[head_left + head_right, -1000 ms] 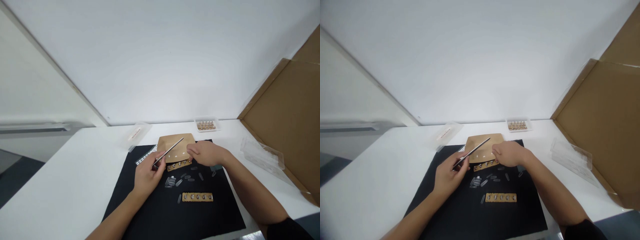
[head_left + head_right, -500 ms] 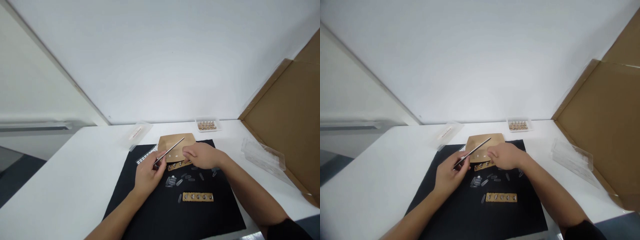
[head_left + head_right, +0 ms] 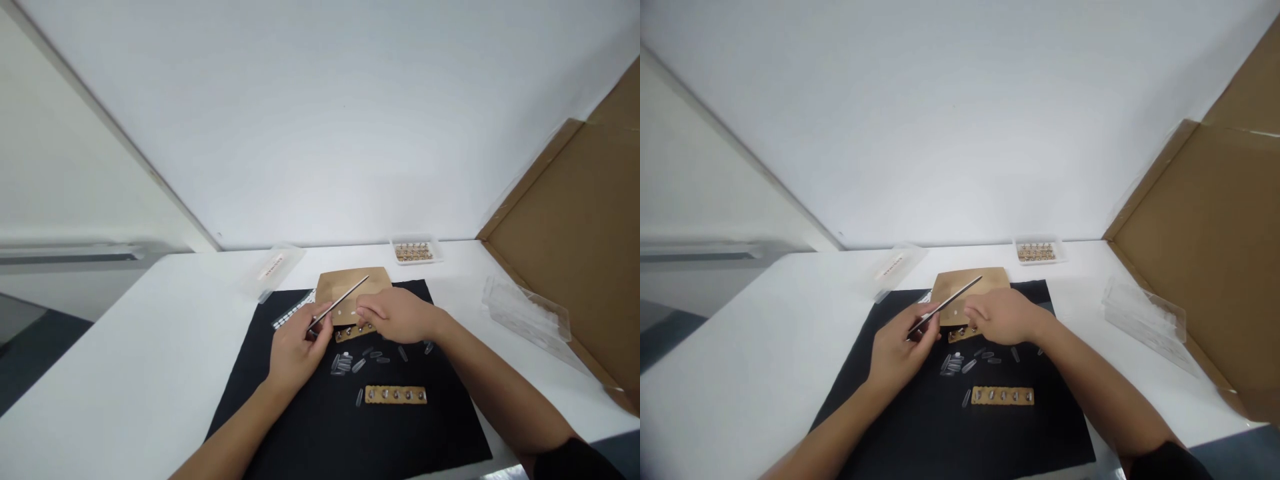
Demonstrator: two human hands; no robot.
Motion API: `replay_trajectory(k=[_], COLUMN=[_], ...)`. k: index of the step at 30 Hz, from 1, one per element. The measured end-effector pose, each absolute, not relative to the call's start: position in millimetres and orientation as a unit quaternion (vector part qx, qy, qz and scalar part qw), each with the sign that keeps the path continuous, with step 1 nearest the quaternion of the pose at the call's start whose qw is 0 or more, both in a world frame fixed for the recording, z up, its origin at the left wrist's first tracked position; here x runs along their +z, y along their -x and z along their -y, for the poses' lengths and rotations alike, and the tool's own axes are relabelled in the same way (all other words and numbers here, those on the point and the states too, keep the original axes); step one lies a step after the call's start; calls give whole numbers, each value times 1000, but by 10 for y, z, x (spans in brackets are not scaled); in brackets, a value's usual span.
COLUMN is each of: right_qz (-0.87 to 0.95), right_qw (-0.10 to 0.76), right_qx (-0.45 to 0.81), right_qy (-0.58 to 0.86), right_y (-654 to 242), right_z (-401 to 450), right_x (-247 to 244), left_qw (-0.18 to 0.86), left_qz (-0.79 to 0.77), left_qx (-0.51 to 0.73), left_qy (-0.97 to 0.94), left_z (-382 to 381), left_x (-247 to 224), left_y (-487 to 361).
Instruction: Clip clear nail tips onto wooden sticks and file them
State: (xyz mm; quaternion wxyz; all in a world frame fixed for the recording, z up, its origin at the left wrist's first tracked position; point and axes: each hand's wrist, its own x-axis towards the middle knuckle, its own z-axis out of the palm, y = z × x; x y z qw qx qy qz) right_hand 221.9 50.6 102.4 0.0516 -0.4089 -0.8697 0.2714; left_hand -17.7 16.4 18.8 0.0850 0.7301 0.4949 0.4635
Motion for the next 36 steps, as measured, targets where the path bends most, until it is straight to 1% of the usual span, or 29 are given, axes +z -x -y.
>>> replay_trajectory(k=[11, 19, 26, 36], right_qz=[876, 879, 889, 907], right_qw=[16, 81, 47, 40], right_qx=[241, 253, 239, 199], right_qy=[418, 395, 387, 368], right_y=[-2189, -2108, -2063, -1998], right_z=[-503, -456, -458, -437], right_x=[988, 991, 911, 838], left_qw=[84, 87, 91, 71], left_qz=[-489, -497, -497, -488], left_qx=[466, 463, 463, 465], left_qy=[-733, -729, -728, -736], left_z=[-167, -162, -154, -158], left_x=[171, 186, 186, 210], left_y=[179, 178, 181, 174])
